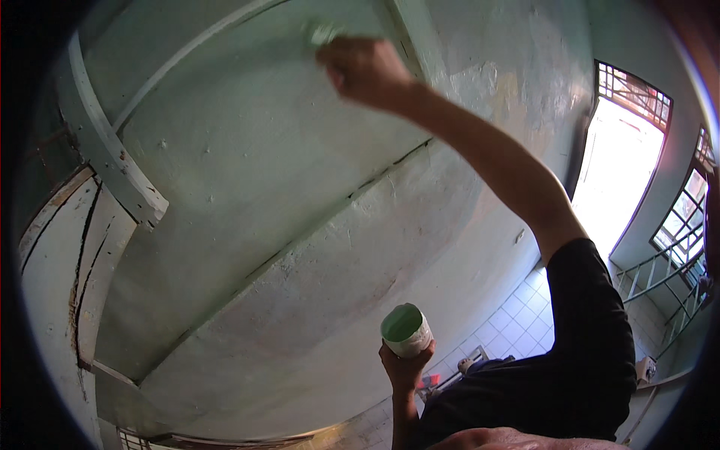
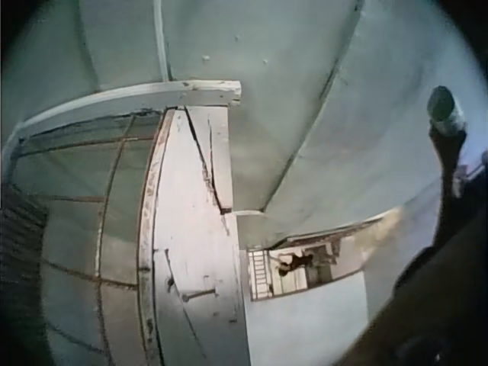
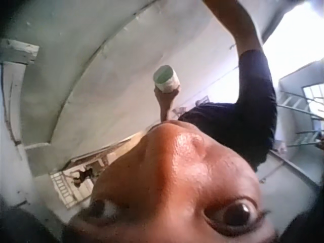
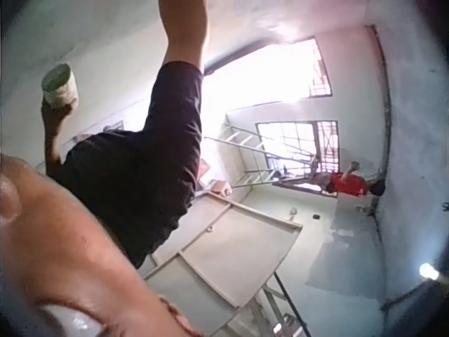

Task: The recorder paints a ceiling with a brush while holding a paint pot, standing on a platform.

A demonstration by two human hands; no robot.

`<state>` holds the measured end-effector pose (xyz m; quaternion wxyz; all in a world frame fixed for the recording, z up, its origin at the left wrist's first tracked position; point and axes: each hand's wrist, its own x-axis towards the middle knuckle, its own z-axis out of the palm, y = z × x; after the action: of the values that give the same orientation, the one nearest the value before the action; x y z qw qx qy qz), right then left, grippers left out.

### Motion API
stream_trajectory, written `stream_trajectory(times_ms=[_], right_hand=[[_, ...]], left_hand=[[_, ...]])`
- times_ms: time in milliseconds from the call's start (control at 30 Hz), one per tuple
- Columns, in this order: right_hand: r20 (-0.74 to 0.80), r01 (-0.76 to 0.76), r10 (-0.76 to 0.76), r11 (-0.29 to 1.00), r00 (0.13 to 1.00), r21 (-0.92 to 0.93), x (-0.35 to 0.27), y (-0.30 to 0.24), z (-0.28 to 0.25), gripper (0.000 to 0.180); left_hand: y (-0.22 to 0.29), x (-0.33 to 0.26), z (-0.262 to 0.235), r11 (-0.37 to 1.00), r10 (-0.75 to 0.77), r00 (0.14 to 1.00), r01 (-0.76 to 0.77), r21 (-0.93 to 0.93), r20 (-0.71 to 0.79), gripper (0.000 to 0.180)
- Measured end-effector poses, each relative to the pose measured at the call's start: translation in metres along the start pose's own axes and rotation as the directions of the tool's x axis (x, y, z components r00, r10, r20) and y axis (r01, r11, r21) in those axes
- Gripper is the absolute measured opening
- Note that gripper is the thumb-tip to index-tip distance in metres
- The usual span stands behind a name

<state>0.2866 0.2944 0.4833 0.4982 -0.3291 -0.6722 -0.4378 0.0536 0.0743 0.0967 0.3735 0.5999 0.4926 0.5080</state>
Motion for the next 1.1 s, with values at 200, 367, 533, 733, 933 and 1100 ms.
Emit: stream_trajectory(times_ms=[200,367,533,733,933,1100], right_hand=[[0.367,-0.401,0.180,0.564,0.913,0.721,-0.033,-0.001,-0.008,0.014],[0.259,-0.600,0.589,0.506,0.765,0.620,-0.016,0.088,-0.028,0.010],[-0.251,-0.367,0.467,0.859,0.848,0.357,0.006,0.107,-0.034,0.011],[0.028,-0.079,0.074,0.967,0.997,0.243,-0.039,0.022,-0.005,0.008],[0.245,-0.299,0.179,0.687,0.953,0.662,-0.063,-0.001,-0.035,0.008],[-0.235,-0.216,0.285,0.936,0.929,0.278,-0.031,0.054,-0.017,0.015]], left_hand=[[0.009,0.001,0.005,0.998,0.067,0.998,-0.067,0.007,0.000,0.063],[0.007,-0.006,0.000,0.999,0.040,0.999,-0.040,-0.007,-0.028,0.064],[0.006,-0.009,-0.006,0.998,0.049,0.998,-0.047,0.037,-0.048,0.062],[0.007,-0.009,-0.006,0.998,-0.037,0.999,0.036,0.059,0.014,0.073],[0.002,-0.004,-0.003,0.997,-0.004,0.997,-0.001,0.073,0.072,0.069],[-0.001,-0.004,0.003,0.999,0.046,0.998,-0.045,-0.022,0.031,0.059]])
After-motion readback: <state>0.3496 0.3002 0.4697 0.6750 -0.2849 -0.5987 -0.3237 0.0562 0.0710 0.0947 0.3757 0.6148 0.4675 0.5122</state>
